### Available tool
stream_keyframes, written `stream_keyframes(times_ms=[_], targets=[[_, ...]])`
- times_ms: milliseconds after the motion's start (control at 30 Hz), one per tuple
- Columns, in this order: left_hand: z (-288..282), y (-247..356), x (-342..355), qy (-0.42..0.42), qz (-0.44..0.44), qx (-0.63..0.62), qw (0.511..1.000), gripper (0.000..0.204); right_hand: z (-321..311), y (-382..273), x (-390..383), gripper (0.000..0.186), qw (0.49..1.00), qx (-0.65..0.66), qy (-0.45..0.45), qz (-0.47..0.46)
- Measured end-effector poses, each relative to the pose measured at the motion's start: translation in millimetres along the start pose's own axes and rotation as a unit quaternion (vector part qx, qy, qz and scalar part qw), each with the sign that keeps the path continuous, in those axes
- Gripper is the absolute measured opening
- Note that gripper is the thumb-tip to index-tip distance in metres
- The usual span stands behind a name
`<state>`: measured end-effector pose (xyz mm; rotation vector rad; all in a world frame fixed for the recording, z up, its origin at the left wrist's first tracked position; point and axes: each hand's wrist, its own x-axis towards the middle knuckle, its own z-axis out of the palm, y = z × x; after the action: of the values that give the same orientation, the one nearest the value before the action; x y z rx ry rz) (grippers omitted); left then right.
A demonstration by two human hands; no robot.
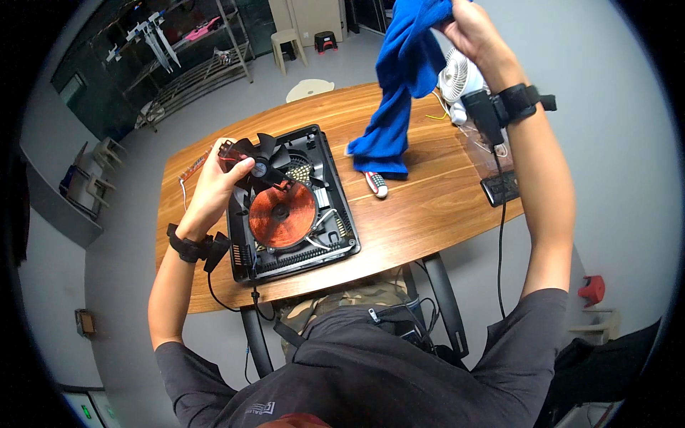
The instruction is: The person uses a screwdriver to remove screws from a disassembled electronic device on a wooden table. They then wipe a small fan component with a blue cloth and place it back into the device housing.
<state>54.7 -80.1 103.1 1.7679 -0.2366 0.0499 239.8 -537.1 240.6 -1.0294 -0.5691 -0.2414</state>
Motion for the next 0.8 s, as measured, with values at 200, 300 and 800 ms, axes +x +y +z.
stream_keyframes(times_ms=[200,300,800], targets=[[-5,-5,-1,0.005,0.012,-0.010,1.000,0.029,-28,-22,34,0.014,0.994,-0.023,0.008,-0.105],[-6,-1,-5,0.015,0.002,-0.021,1.000,0.029,-31,-8,18,0.028,0.976,-0.090,-0.067,-0.187],[-21,-11,-12,0.027,0.004,0.017,0.999,0.025,-70,172,-111,0.059,0.652,-0.669,-0.316,0.164]])
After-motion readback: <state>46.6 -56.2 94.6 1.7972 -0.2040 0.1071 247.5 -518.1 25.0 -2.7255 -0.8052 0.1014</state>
